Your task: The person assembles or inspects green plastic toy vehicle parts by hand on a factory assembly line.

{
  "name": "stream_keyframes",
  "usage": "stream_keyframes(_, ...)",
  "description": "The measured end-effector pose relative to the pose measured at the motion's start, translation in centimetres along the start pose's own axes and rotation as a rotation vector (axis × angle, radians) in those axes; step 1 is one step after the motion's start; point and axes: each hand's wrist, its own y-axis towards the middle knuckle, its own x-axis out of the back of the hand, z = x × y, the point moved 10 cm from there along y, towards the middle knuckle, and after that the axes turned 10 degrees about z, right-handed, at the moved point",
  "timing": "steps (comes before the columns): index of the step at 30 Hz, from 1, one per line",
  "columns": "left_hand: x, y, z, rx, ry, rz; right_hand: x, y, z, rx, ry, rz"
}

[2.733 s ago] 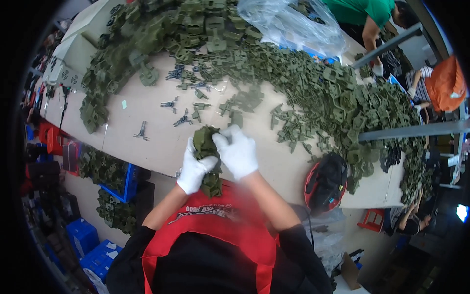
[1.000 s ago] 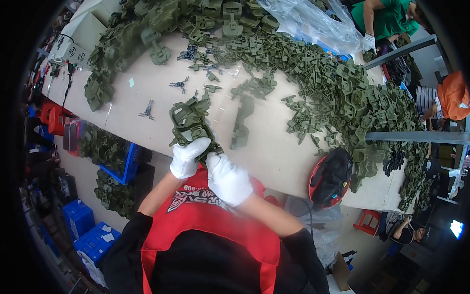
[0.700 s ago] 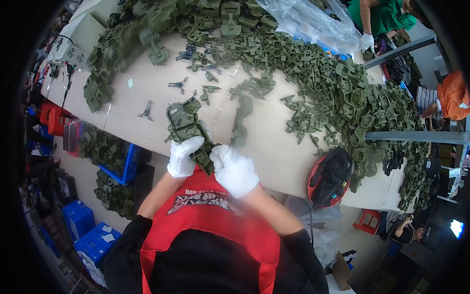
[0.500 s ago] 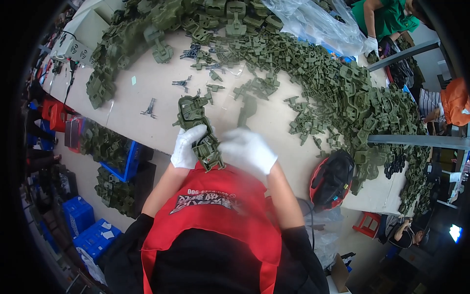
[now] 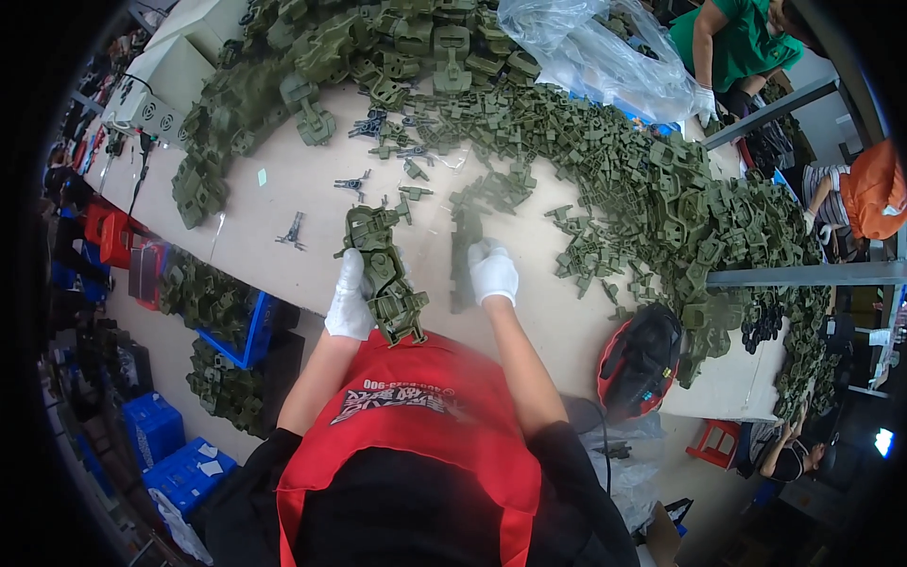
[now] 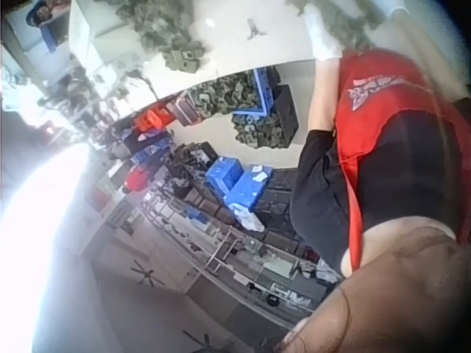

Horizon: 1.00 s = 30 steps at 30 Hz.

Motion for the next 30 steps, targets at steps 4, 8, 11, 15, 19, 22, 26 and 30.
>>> stream_keyframes(4, 0.9, 0.6, 0.3, 0.006, -0.004, -0.019, -2.2, -2.0, 2.7, 0.055, -0.056, 0.23)
stream_keyframes(8, 0.5, -0.1, -0.7, 0.005, -0.032, -0.049, -3.5, -4.8, 7.2, 0.218, -0.127, 0.325)
stream_keyframes(11, 1.8, -0.3, -1.2, -0.023, 0.002, -0.105, -3.2, -4.0, 6.9, 0.167, -0.037, 0.16)
stream_keyframes(15, 2.1, -0.7, -1.3, -0.039, 0.014, -0.129, -5.0, -1.5, 4.8, 0.147, 0.05, 0.061)
stream_keyframes(19, 1.4, 0.5, -1.9, -0.112, 0.076, -0.013, -2.9, 1.2, 4.1, 0.393, 0.092, -0.022)
stream_keyframes(22, 1.9, -0.2, -4.1, -0.199, 0.173, 0.04, 2.3, -2.0, 9.2, 0.313, 0.676, 0.202)
stream_keyframes(26, 0.7, -1.6, -3.9, 0.036, -0.063, -0.186, 8.4, -12.2, 21.3, 0.902, 0.164, 0.164)
stream_keyframes(30, -2.1, 1.5, -3.1, -0.356, 0.364, 0.227, 9.6, -14.6, 22.3, 0.972, -0.005, -0.034)
